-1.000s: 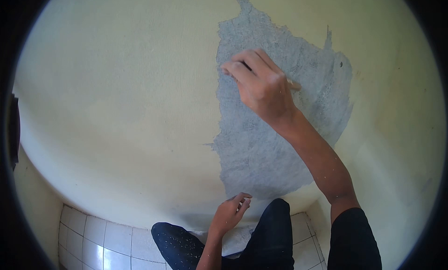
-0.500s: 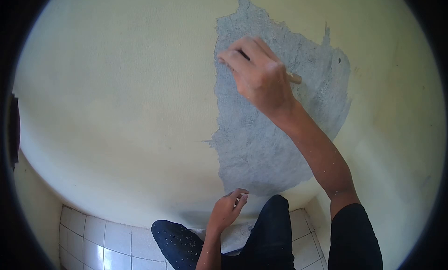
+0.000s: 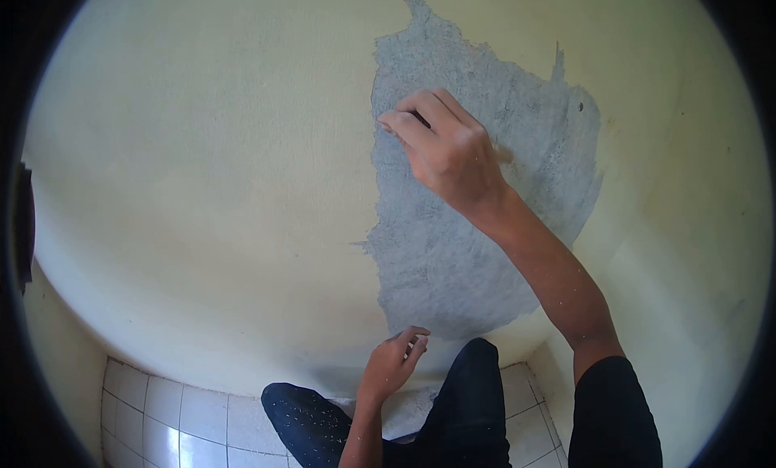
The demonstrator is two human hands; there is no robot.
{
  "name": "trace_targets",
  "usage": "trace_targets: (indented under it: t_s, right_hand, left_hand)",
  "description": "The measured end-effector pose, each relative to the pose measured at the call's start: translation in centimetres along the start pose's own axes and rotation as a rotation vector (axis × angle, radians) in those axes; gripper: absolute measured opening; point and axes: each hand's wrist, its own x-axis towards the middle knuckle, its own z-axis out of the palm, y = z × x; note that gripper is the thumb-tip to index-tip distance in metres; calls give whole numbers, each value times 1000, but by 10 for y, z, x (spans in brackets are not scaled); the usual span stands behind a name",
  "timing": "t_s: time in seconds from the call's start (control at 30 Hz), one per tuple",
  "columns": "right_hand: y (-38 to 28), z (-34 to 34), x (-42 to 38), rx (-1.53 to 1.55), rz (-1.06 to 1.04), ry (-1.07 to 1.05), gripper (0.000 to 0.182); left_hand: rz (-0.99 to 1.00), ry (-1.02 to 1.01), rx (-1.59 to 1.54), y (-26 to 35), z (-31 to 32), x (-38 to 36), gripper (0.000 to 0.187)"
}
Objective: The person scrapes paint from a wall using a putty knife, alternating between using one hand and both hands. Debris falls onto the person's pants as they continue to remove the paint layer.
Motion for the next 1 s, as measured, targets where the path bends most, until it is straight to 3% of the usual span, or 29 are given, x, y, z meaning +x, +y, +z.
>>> trace_targets:
  t_s: [0.5,1.0]
  right_hand:
    - [5,-2,-1,-40,-13,-80,14]
    - [3,0,-3,-6,14,-19,21]
  left_hand:
    - [11,3,9,0,1,-2,27]
    - [-29,11,-3,-14,-1,7,27]
